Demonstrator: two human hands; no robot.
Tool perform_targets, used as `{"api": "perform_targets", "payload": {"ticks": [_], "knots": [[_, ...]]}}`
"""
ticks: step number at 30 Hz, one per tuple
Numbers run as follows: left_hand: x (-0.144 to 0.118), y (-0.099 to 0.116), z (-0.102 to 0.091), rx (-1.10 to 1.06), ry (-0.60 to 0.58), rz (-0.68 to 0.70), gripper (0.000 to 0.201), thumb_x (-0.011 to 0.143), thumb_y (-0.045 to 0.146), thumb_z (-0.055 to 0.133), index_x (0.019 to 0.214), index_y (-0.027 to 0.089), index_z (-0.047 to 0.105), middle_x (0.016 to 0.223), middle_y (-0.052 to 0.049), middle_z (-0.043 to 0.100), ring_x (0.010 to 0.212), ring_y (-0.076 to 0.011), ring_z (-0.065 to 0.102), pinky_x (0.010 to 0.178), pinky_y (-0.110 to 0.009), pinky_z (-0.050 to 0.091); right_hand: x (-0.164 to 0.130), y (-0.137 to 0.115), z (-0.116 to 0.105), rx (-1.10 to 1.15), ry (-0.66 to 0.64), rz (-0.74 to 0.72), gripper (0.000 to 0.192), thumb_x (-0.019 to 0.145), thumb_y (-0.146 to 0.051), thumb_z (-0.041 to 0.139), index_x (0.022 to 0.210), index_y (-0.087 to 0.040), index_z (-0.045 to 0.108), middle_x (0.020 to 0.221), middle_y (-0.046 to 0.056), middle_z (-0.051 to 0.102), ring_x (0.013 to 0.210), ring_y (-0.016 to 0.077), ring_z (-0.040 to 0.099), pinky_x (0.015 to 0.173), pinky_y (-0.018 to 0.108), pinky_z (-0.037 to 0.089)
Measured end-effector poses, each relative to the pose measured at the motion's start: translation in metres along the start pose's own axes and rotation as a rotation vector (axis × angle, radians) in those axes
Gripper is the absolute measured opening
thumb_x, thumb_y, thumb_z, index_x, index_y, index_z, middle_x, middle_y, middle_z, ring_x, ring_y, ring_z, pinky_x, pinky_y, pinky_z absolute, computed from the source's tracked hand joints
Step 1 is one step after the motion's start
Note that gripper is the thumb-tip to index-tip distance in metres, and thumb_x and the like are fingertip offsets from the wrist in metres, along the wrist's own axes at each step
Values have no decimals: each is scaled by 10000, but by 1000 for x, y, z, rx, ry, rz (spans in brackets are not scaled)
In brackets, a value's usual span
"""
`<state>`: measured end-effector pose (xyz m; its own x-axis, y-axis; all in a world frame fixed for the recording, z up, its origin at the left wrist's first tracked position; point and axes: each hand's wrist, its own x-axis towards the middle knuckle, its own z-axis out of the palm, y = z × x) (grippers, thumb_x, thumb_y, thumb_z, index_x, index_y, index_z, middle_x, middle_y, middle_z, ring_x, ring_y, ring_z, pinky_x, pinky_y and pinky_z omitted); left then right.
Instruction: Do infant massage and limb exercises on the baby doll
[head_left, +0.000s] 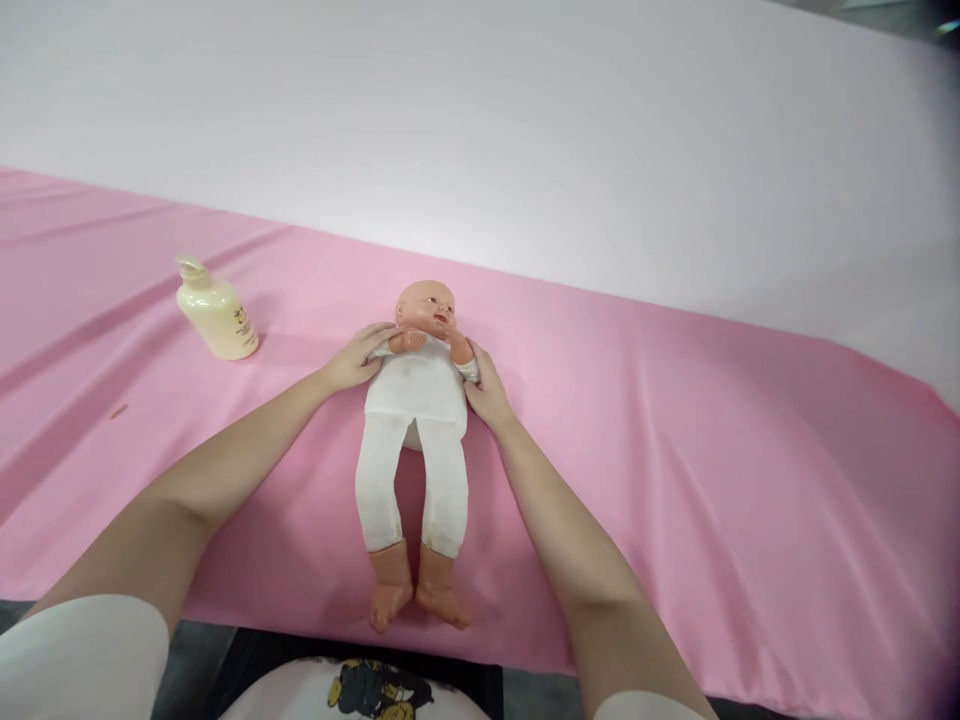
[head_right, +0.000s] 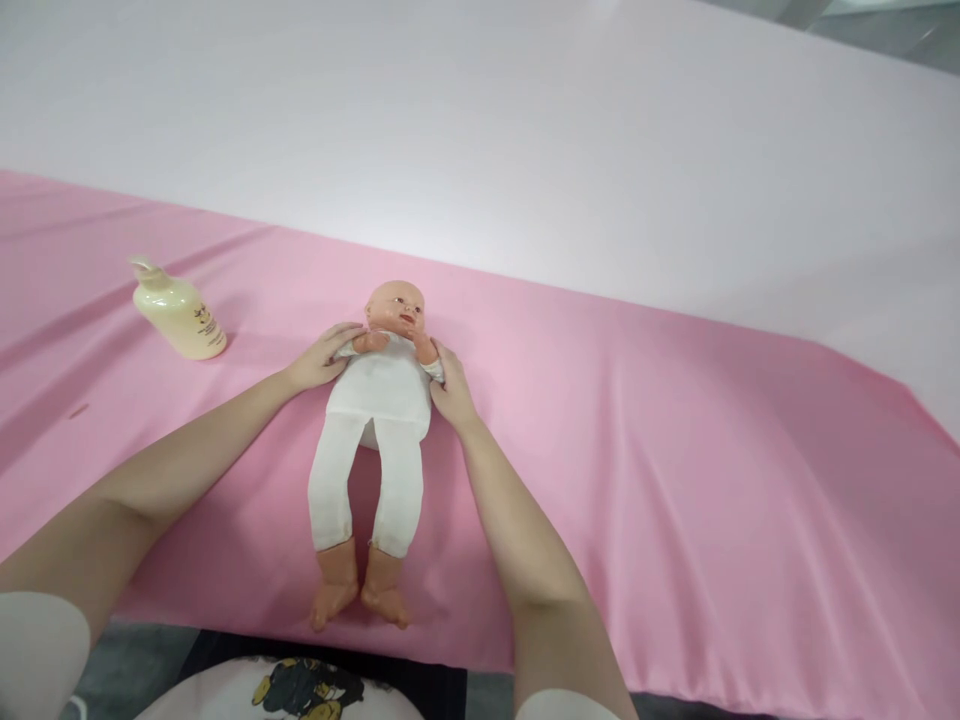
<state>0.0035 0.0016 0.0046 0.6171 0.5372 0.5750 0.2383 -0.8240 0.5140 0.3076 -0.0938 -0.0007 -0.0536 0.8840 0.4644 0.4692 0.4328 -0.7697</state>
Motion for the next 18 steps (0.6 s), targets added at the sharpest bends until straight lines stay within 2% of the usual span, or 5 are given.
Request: {"api": "perform_targets", "payload": {"ticks": [3, 7, 13, 15, 18], "knots": [[-2, -2, -1, -40, 23, -61, 693, 867, 302, 616, 1523, 193, 421, 1487, -181, 518, 1388, -346, 498, 1206, -565, 390, 0, -8, -1, 89, 8, 39, 748, 846, -171, 545, 1558, -235, 324, 1647, 75, 383, 1526, 208, 375, 1296, 484, 286], [1, 9, -5, -147, 66, -134, 684, 943, 419, 583, 1547, 170, 378, 1523, -197, 502, 1398, -361, 512, 1208, -552, 399, 0, -12, -2, 82, 63, 21, 762, 917, -215, 504, 1613, -255, 198, 1727, 27, 195, 1597, 155, 211, 1334, 422, 180], [6, 5, -6, -194, 196, -152, 857, 979, 520, 532, 1649, 201, 102, 1695, -149, 251, 1571, -303, 279, 1294, -474, 272, 0, 1, -1, -51, 172, 155, 736, 980, -374, 456, 1634, -200, 165, 1615, 137, 433, 1474, 244, 462, 1249, 538, 334], [3, -4, -3, -175, 207, -203, 894, 981, 538, 519, 1651, 184, 45, 1684, -169, 271, 1540, -305, 350, 1264, -481, 317, 0, 3, -1, -60, 199, 170, 717, 983, -424, 467, 1624, -223, 219, 1556, 132, 518, 1400, 259, 546, 1205, 545, 392], [-1, -14, -1, -164, 208, -245, 862, 976, 556, 516, 1647, 181, 127, 1626, -170, 396, 1436, -301, 505, 1207, -458, 396, 0, 7, -3, -53, 177, 194, 692, 982, -505, 480, 1600, -247, 305, 1461, 111, 622, 1301, 265, 630, 1154, 528, 449]]}}
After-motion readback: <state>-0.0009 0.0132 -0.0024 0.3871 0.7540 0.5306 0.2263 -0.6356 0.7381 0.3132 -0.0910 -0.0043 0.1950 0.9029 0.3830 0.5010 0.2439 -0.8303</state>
